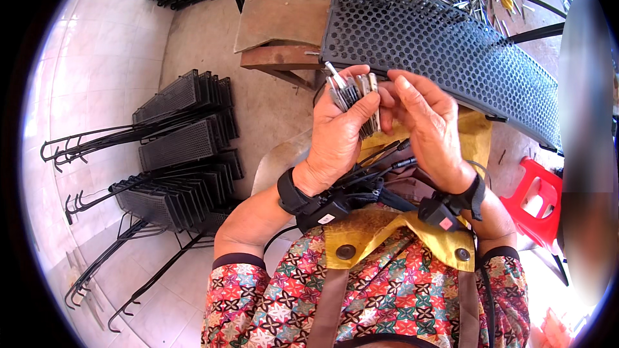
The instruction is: The person inserts small metal pins into the holes of a rectangular black mesh panel and secures them by hand while sitting at a workspace.
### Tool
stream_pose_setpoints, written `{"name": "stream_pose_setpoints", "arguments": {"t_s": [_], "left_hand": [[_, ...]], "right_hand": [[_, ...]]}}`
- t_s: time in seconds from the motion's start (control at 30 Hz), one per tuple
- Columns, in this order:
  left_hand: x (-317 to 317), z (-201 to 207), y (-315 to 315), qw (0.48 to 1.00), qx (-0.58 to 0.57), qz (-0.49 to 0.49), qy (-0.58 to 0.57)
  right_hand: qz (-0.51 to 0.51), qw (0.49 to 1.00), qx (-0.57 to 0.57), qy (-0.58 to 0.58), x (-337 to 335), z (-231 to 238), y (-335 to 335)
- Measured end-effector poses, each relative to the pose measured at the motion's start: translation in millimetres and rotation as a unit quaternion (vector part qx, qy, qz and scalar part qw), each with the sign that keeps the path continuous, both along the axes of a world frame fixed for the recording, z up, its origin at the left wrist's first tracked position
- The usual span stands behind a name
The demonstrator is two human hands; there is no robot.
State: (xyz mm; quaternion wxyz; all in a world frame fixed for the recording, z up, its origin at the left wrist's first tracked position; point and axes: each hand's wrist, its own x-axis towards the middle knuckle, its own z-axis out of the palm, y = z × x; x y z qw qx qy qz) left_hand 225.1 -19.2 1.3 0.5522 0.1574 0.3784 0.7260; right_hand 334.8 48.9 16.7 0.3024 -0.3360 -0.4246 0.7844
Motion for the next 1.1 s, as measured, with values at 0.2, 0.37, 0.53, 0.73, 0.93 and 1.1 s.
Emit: {"name": "stream_pose_setpoints", "arguments": {"t_s": [0.2, 0.37, 0.53, 0.73, 0.93, 1.1], "left_hand": [[-7, 3, 2, 0.994, -0.02, -0.096, 0.037], [-8, 12, 5, 0.988, -0.055, -0.135, 0.051], [-2, 22, 6, 0.983, -0.122, -0.134, 0.004], [-10, 25, 15, 0.968, -0.132, -0.187, 0.1], [-5, 21, 16, 0.978, -0.138, -0.11, 0.112], [-9, 6, 11, 0.987, -0.115, -0.092, -0.063]], "right_hand": [[0.09, 0.996, -0.001, -0.017, 5, 18, 17], [0.097, 0.995, -0.003, -0.028, 13, 21, 24], [0.09, 0.991, 0.053, -0.08, 21, 23, 29], [0.062, 0.985, 0.108, -0.117, 28, 14, 37], [0.021, 0.98, 0.158, -0.122, 32, 19, 49], [-0.083, 0.966, 0.231, -0.085, 22, 36, 92]]}}
